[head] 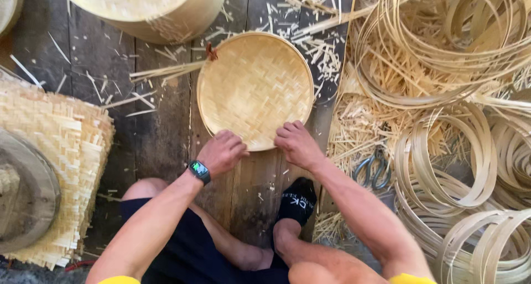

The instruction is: The person repeatedly places circular bamboo strips around the rim of woven bamboo trays, pressing them into place by hand. They handle multiple trays one at a time, stacking finished units to the side.

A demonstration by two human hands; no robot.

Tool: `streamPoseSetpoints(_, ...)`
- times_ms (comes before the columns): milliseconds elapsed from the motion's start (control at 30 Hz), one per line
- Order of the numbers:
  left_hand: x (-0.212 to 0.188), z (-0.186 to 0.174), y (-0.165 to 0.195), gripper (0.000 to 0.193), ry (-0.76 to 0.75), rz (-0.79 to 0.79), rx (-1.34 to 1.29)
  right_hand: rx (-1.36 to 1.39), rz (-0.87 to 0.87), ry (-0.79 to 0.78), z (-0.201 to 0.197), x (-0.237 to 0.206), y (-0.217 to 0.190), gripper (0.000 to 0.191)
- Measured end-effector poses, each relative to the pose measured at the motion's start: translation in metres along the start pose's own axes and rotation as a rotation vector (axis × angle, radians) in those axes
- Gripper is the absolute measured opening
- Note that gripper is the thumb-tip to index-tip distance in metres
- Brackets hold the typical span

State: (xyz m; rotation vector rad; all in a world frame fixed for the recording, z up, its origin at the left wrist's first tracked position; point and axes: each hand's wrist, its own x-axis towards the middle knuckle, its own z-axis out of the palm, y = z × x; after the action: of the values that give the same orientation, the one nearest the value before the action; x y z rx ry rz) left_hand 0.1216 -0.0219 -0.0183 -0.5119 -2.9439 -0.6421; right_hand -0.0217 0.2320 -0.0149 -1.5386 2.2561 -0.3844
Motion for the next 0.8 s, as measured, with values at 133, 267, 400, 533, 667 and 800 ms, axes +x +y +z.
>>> streamPoseSetpoints(133, -0.001, 0.000, -0.011, 0.032, -0.094, 0.054, 0.092, 0.062, -0.024, -0.095, -0.031, -0.002, 0.024, 0.010)
streamPoseSetpoints(267, 0.011, 0.016, -0.002, 0.034, -0.224, 0.067, 0.056, 0.257, -0.017, 0.239, -0.076, 0.033, 0.040, 0.046)
streamPoseSetpoints(400, 0.013, 0.022, 0.008, 0.040, -0.085, 0.081, -0.004, -0.158, 0.271, 0.497, -0.112, 0.119, 0.060, 0.065)
streamPoseSetpoints(533, 0.012, 0.016, 0.006, 0.040, 0.013, 0.048, -0.051, -0.192, 0.500, 0.149, -0.116, 0.183, 0.058, 0.055)
streamPoseSetpoints(667, 0.017, 0.012, 0.009, 0.043, 0.058, 0.032, -0.082, -0.194, 0.514, 0.096, -0.118, 0.190, 0.053, 0.051)
streamPoseSetpoints(800, 0.020, 0.012, 0.008, 0.047, 0.056, 0.028, -0.089, -0.181, 0.264, 0.254, -0.127, 0.201, 0.045, 0.050)
